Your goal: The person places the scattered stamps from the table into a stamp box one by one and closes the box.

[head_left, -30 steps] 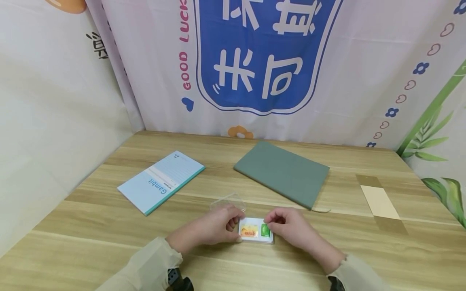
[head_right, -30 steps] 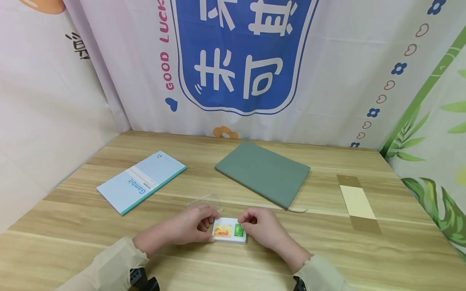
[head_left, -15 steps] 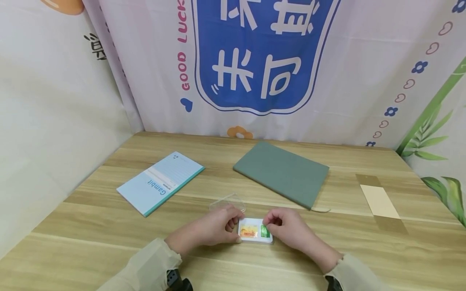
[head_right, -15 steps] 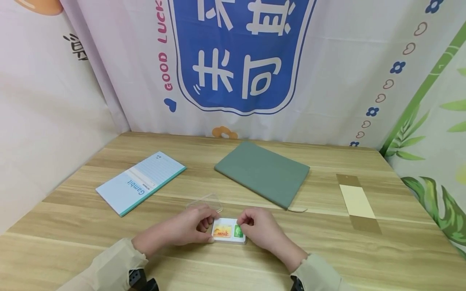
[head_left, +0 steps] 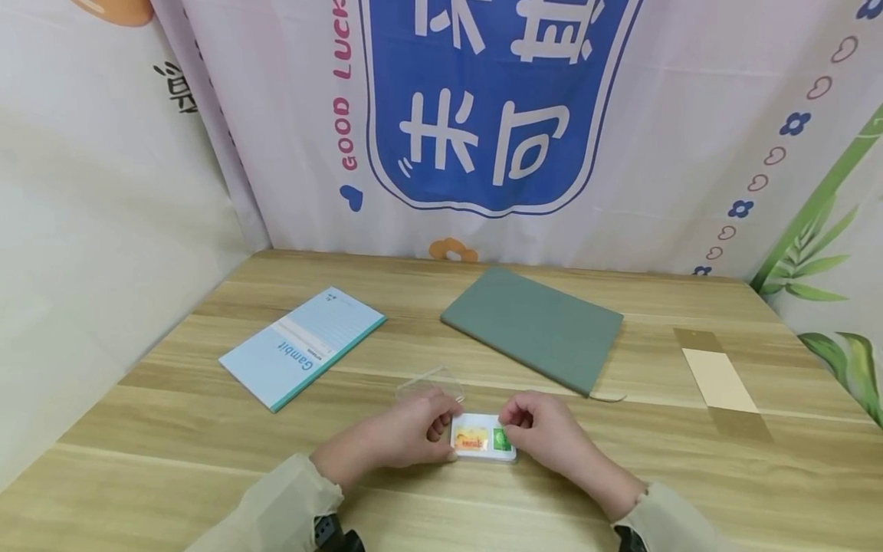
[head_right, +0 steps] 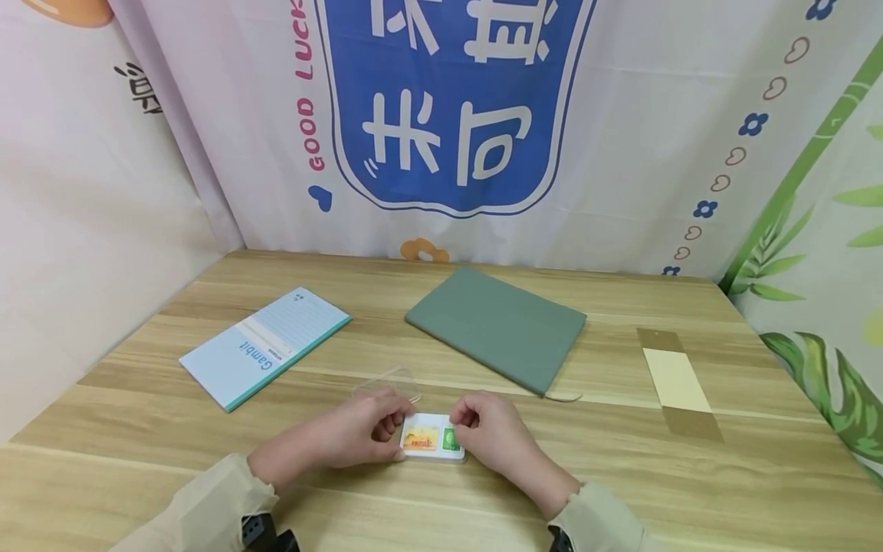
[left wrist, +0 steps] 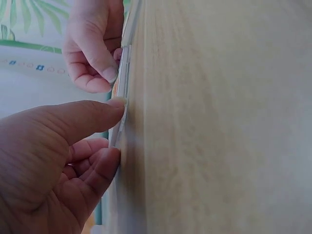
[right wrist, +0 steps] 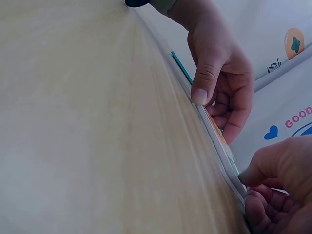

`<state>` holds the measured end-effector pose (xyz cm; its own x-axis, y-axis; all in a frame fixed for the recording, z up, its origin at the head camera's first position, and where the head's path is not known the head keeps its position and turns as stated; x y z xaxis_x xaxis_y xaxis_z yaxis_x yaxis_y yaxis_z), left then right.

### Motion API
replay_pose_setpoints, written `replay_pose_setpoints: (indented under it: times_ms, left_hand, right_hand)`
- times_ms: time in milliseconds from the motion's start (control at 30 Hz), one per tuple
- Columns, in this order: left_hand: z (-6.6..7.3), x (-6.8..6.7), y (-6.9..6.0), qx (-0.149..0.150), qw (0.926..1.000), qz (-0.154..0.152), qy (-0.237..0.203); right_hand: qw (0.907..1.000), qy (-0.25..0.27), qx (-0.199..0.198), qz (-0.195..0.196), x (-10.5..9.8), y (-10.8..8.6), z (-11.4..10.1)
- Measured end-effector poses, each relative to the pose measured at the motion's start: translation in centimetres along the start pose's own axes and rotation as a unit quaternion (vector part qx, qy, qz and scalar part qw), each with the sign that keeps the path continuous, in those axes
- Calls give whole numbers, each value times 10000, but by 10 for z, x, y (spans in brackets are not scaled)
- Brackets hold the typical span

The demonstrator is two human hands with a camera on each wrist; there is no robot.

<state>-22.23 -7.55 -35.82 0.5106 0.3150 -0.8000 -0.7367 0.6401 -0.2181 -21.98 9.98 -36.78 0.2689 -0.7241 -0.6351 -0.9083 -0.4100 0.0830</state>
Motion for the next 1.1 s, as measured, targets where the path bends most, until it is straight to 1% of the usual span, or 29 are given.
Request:
replay_pose_setpoints:
  times_ms: [100,233,333,400,467,500,567,633,733,800,833,900,967,1100]
  left_hand:
    - [1,1,-1,79,9999,-10,147]
    - [-3,1,-2,424,9990,93,-112]
    - [-7,0,-5,666,9973,136,-274]
    - [-7,-1,-8,796,9964,138,-270]
    - [-5,-3,-13,903,9954,238,-215]
    - [-4,-5,-15,966,9945,340,-220]
    - [-4,-10,-21,965,9930,657,-198]
    - [-6,-17,-26,816,9903,1105,-216]
    - [-13,-27,-35,395,9830,1786,-179]
    - [-19,-31,-40,104,9771,2121,-133]
    - [-22,-32,-41,-37,9748,2231,-87]
    - [-28,-32,-44,-276,9715,2353,-6]
    - [-32,-31,-46,-507,9699,2384,29]
    - [-39,-29,-45,-873,9670,2389,-148]
  right_hand:
    - [9998,121,142,19,0,1,4]
    - [9984,414,370,92,-5,6,8]
    - [9969,645,443,105,-11,11,9]
    - [9961,779,416,25,-15,17,7]
    - [9955,890,286,-139,-18,23,6]
    - [9953,916,209,-249,-19,26,5]
    - [9953,832,-15,-502,-20,33,2]
    - [9943,657,-322,-773,-20,41,-1]
    - [9900,253,-829,-1115,-17,52,-7]
    - [9855,37,-1065,-1317,-15,58,-11]
    - [9832,-40,-1140,-1424,-13,62,-12]
    - [9789,-142,-1220,-1633,-10,67,-14]
    - [9758,-178,-1180,-1831,-6,72,-15]
    - [9698,-150,-1097,-2172,2,80,-15]
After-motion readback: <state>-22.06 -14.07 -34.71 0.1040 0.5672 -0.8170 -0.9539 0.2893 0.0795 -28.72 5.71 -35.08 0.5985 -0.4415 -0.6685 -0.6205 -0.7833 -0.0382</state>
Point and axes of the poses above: each hand's wrist, its own y-axis towards the middle knuckle, its own x-axis out of the palm, z = x × y, the point moved 5 cm from there along y, towards the middle knuckle, and after that the axes turned 6 degrees about -z, right-handed, at the moved point
